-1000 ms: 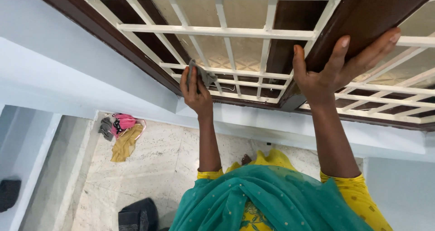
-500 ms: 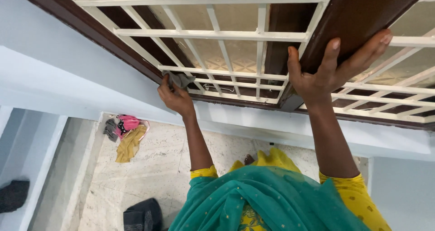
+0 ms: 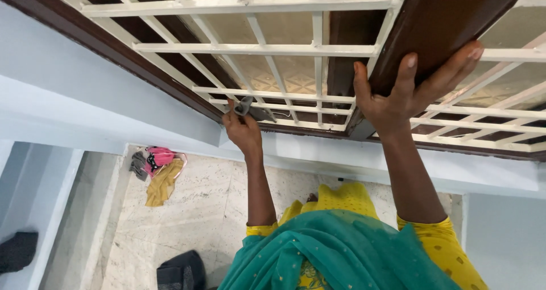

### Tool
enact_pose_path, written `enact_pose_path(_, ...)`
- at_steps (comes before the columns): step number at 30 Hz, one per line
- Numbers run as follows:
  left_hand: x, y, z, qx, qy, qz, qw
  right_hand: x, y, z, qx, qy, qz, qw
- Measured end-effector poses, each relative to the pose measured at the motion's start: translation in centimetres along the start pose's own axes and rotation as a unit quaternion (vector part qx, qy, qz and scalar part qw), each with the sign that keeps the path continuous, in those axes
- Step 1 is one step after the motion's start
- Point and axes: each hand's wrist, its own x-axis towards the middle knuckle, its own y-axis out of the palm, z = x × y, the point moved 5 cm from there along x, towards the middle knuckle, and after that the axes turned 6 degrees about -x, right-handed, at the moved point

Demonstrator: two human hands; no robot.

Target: The person cleans a window frame and its white metal grill with a cloth, wiping between the bars and along the surfaces. They then open the window to wipe the inner edges, glass panes, and handles.

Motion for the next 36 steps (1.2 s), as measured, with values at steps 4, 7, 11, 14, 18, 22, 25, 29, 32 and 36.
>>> enact_pose_path(4,-1.1,0.6,-0.9,-0.043,-0.041,-0.015,0.998,0.6,-0.6,0.8,-0.002,0.016,0.022,1.000)
enact_pose_path(7,-1.3,1.8,2.4,-0.235,-0.146,-0.035,0.960,0.4,-0.4,0.6,-0.007,0.017,0.026,0.999)
enact_pose_path(11,-1.2,2.8,4.3,-0.387,-0.308,-0.059,0.867,0.1,-0.3,0.5,-0.005,0.016,0.027,0.999)
enact_pose_path(14,-1.6,3.5,6.4,-0.390,-0.248,-0.071,0.884,0.1,-0.3,0.4,-0.004,0.018,0.031,0.999)
enact_pose_path(18,-3.1,4.5,2.5,-0.375,-0.232,-0.084,0.894,0.2,-0.3,0.6,-0.001,0.017,0.032,0.999)
enact_pose_path(22,-6.1,6.4,1.1,-0.349,-0.211,-0.095,0.908,0.3,-0.4,0.6,0.002,0.021,0.028,0.999)
enact_pose_path(25,-7.8,7.4,-0.4,-0.373,-0.194,-0.068,0.905,0.6,-0.6,0.9,0.002,0.026,0.029,0.999)
enact_pose_path(29,-9.2,8.1,-0.6,-0.367,-0.207,-0.042,0.906,0.5,-0.2,0.7,0.000,0.026,0.025,0.999)
enact_pose_path(32,-9.2,7.8,-2.0,-0.341,-0.236,-0.032,0.910,0.0,0.0,0.4,-0.003,0.017,0.006,1.000)
enact_pose_path(36,-11.2,9.1,-4.6,-0.308,-0.195,0.016,0.931,0.2,-0.3,0.5,-0.001,0.018,0.012,1.000)
